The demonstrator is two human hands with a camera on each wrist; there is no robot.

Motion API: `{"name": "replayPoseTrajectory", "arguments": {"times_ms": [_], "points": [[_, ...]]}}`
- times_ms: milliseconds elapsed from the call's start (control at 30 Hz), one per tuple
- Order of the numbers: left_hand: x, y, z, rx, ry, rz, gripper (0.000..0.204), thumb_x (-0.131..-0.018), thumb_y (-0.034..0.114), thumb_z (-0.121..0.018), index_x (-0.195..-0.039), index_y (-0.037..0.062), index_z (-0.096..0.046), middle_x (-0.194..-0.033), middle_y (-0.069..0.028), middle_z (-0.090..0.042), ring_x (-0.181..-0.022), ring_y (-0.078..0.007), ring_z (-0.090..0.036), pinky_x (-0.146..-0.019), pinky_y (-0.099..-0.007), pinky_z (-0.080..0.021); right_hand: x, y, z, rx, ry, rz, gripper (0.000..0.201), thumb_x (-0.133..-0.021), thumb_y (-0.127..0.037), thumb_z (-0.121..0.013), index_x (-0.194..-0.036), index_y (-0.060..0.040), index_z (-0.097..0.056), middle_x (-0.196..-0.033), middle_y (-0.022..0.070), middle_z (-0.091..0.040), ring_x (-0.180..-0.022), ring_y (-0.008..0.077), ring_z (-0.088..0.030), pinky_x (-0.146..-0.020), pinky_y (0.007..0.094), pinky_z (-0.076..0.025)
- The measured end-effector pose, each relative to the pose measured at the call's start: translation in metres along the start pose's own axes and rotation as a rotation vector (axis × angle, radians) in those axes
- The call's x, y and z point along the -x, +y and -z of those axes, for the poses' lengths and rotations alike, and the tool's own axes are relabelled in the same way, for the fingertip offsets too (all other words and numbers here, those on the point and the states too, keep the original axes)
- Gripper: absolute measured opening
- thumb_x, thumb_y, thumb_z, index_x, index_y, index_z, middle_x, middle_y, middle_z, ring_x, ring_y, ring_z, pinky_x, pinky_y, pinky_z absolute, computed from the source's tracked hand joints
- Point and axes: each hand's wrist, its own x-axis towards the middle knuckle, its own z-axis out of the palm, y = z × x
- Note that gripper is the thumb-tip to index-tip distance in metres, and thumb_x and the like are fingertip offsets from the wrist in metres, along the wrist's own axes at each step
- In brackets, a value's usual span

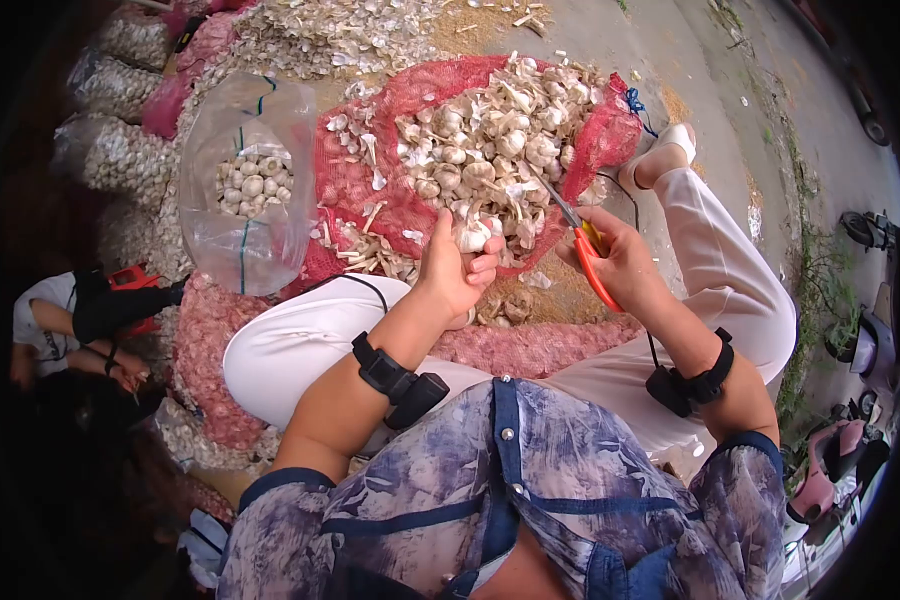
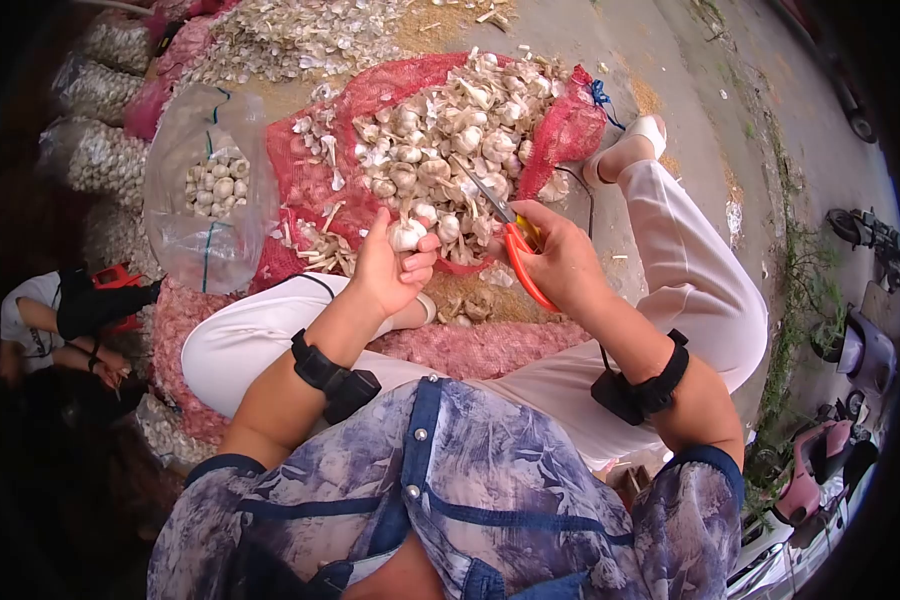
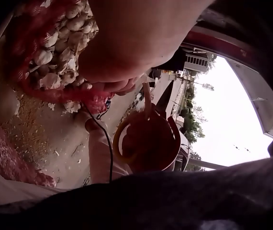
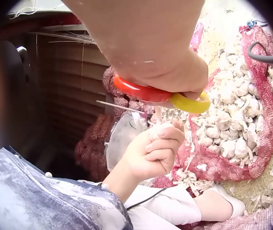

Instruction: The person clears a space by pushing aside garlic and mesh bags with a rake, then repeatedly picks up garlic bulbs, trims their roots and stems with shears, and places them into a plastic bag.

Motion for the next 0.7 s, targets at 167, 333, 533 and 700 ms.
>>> {"name": "replayPoseTrajectory", "arguments": {"times_ms": [167, 333, 533, 700], "points": [[-0.007, 0.005, 0.008, 0.088, -0.042, -0.063, 0.056, -0.099, 0.055, -0.021, -0.096, 0.0077, -0.051, -0.074, -0.0076, -0.052, -0.049, -0.0111, -0.039, -0.039, -0.0218, -0.027, 0.004, -0.014, 0.005, 0.370, -0.063, -0.028, 0.051, -0.079, -0.026, -0.077, -0.123, -0.0066, -0.059, -0.074, 0.0034, -0.061, -0.068, 0.0120, -0.058, -0.063, 0.0272, -0.046], [-0.004, 0.002, 0.004, -0.016, 0.097, -0.109, 0.049, -0.100, 0.047, -0.025, -0.099, 0.0060, -0.051, -0.076, -0.0090, -0.053, -0.050, -0.0127, -0.039, -0.042, -0.0235, -0.030, 0.009, -0.027, 0.002, 0.584, -0.153, -0.076, 0.061, -0.075, -0.039, -0.078, -0.125, -0.0102, -0.059, -0.082, 0.0161, -0.065, -0.075, 0.0304, -0.064, -0.068, 0.0377, -0.050], [-0.005, -0.008, -0.001, -0.159, 0.133, -0.075, 0.049, -0.100, 0.048, -0.027, -0.102, 0.0067, -0.053, -0.077, -0.0086, -0.056, -0.050, -0.0124, -0.040, -0.042, -0.0230, -0.030, 0.012, -0.001, -0.002, 0.603, -0.199, 0.147, 0.067, -0.074, -0.046, -0.077, -0.130, -0.0177, -0.053, -0.095, 0.0196, -0.050, -0.086, 0.0353, -0.058, -0.076, 0.0416, -0.048], [0.003, -0.020, -0.010, -0.334, 0.081, 0.059, 0.048, -0.099, 0.050, -0.029, -0.107, 0.0128, -0.057, -0.071, -0.0037, -0.056, -0.050, -0.0097, -0.042, -0.041, -0.0212, -0.028, 0.010, -0.003, -0.010, 0.603, -0.183, 0.194, 0.070, -0.072, -0.051, -0.077, -0.127, -0.0149, -0.055, -0.102, 0.0231, -0.053, -0.091, 0.0389, -0.060, -0.077, 0.0447, -0.050]]}}
